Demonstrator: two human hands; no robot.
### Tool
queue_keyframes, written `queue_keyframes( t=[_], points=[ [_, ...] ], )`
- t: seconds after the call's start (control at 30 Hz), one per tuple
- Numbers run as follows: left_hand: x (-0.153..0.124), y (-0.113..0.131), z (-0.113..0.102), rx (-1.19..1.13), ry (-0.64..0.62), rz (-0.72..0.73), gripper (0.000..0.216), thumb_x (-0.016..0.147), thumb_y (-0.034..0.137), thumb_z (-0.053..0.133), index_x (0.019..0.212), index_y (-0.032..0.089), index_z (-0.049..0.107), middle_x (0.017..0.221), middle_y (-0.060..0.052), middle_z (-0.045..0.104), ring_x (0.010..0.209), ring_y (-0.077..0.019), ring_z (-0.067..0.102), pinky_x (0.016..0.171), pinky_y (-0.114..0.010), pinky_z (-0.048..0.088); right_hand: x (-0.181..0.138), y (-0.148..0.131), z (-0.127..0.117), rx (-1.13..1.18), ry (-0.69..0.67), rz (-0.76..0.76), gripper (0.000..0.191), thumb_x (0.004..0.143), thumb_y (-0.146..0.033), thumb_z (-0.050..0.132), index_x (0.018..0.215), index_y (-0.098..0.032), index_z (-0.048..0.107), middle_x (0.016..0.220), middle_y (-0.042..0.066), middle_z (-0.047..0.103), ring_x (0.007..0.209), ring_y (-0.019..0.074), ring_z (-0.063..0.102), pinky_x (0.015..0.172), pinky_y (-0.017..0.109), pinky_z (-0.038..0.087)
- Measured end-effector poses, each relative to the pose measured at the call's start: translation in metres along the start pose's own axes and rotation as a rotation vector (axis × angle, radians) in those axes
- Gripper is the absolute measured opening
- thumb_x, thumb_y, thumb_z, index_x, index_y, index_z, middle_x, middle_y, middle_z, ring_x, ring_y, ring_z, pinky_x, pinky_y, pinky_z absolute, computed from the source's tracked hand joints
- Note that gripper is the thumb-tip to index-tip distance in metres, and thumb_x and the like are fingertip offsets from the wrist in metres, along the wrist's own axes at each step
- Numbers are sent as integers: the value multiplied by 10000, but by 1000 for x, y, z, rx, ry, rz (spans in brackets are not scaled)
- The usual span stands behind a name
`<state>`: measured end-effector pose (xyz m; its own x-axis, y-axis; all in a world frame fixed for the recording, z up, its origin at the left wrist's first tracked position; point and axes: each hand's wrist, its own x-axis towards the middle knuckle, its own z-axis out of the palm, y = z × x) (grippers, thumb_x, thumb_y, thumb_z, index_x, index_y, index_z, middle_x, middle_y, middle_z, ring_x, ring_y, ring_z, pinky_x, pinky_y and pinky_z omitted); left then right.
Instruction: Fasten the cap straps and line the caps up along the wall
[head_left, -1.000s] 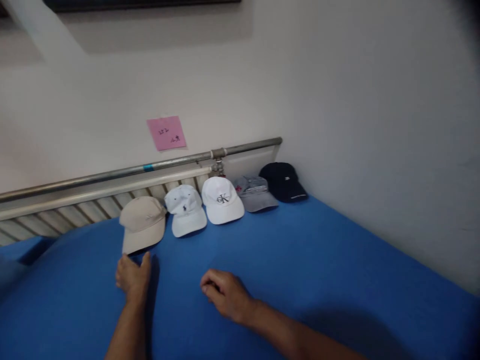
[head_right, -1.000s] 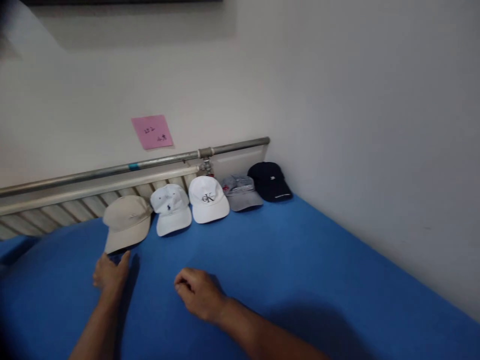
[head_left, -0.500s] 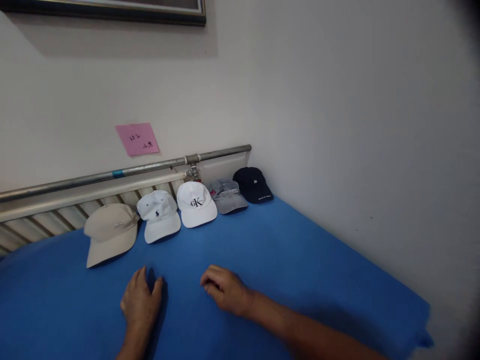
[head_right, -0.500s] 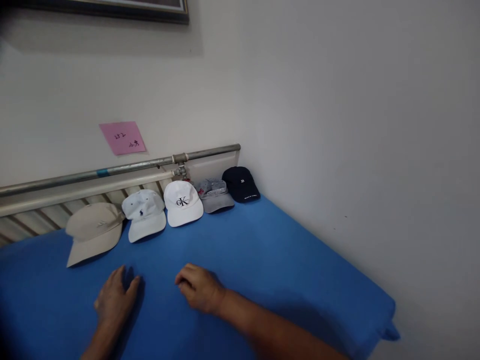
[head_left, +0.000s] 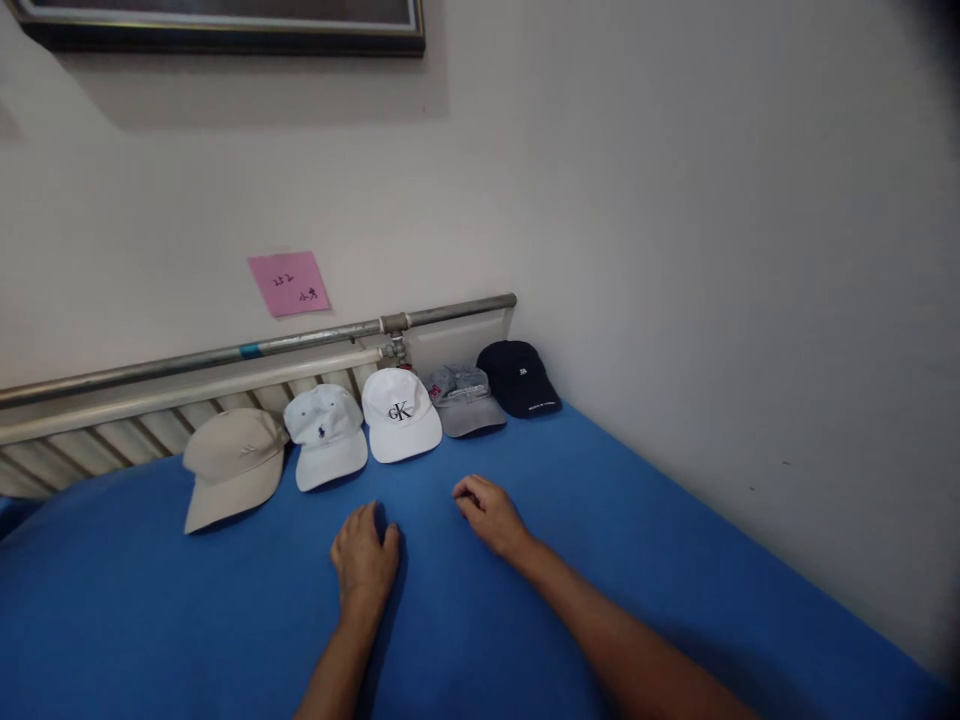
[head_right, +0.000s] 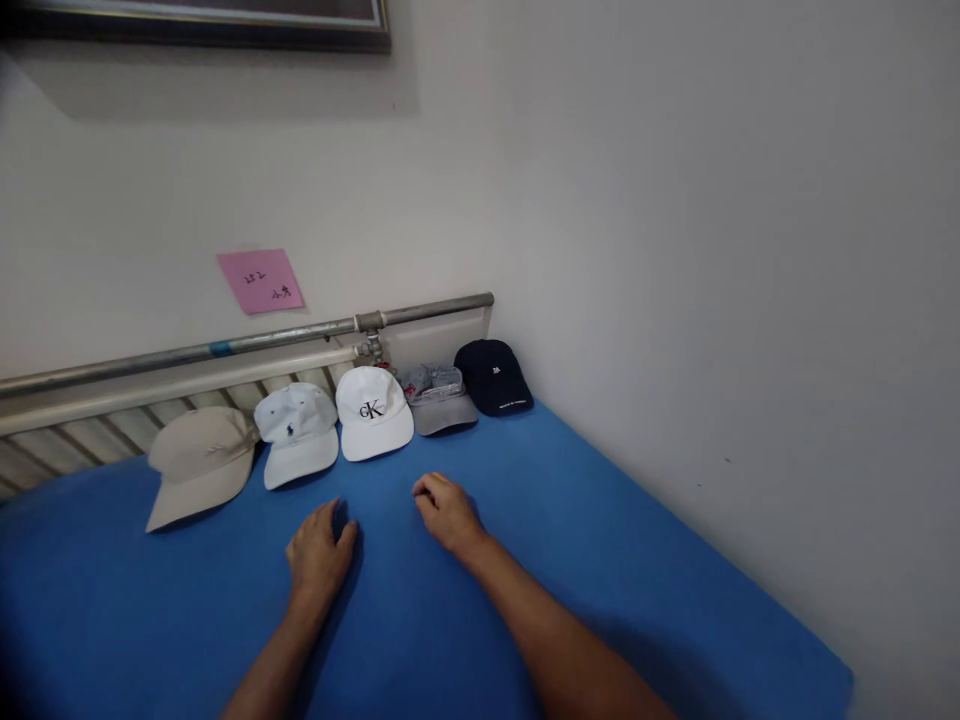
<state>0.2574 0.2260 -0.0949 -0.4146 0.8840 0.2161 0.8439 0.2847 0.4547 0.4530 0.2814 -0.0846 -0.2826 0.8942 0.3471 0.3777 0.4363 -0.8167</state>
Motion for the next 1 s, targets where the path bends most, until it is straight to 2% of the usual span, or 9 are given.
queue_keyframes(
  t=[0.1,0.23,0.4,0.53,0.67,0.77,0.87,1.0],
  points=[
    [4,0,0,-90,-1,-3,429,836,229,511,1243,104,569,1317,-182,573,1262,-314,480,1074,-457,297,1,1,1,0,2,7,160,797,-117,462,751,-197,592,734,-5,577,740,141,541,698,245,414],
    [3,-6,-2,-191,-18,29,351,810,201,541,1147,151,623,1232,-126,640,1210,-280,530,1072,-433,309,0,-2,3,-27,13,31,154,779,-119,469,742,-199,595,756,-1,590,745,147,541,713,254,406],
    [4,-22,-7,-381,-49,70,275,776,193,550,1027,155,656,1113,-105,691,1098,-241,603,1022,-387,391,5,-8,16,-63,88,113,131,758,-118,492,734,-203,590,799,14,615,765,159,550,749,274,393],
    [8,-38,-17,-548,-52,29,273,784,288,510,979,159,650,1035,-102,710,1000,-227,647,927,-349,472,9,-12,23,-13,149,188,114,831,-243,472,803,-210,577,772,15,620,714,157,566,701,270,413],
    [10,-48,-28,-670,-6,-51,363,793,455,464,932,163,629,903,-91,715,884,-236,661,838,-354,499,6,-15,14,103,142,218,316,889,-442,376,832,-194,563,766,29,628,644,148,586,632,262,444],
    [10,-51,-33,-726,19,-107,450,776,577,445,860,169,614,779,-64,685,695,-216,632,676,-335,506,1,-15,5,168,135,232,450,885,-550,310,830,-184,566,759,46,625,643,157,591,582,260,448],
    [10,-53,-33,-743,17,-144,491,758,642,449,767,174,600,621,-15,599,537,-181,534,534,-301,438,-4,-15,1,206,123,239,503,863,-604,308,814,-179,572,748,50,618,628,160,586,550,262,445],
    [11,-57,-29,-752,-12,-169,488,761,657,461,717,187,584,513,40,471,489,-160,451,496,-280,361,-8,-15,4,218,104,223,486,860,-600,348,774,-181,579,730,37,615,607,148,574,575,266,447]
  ],
)
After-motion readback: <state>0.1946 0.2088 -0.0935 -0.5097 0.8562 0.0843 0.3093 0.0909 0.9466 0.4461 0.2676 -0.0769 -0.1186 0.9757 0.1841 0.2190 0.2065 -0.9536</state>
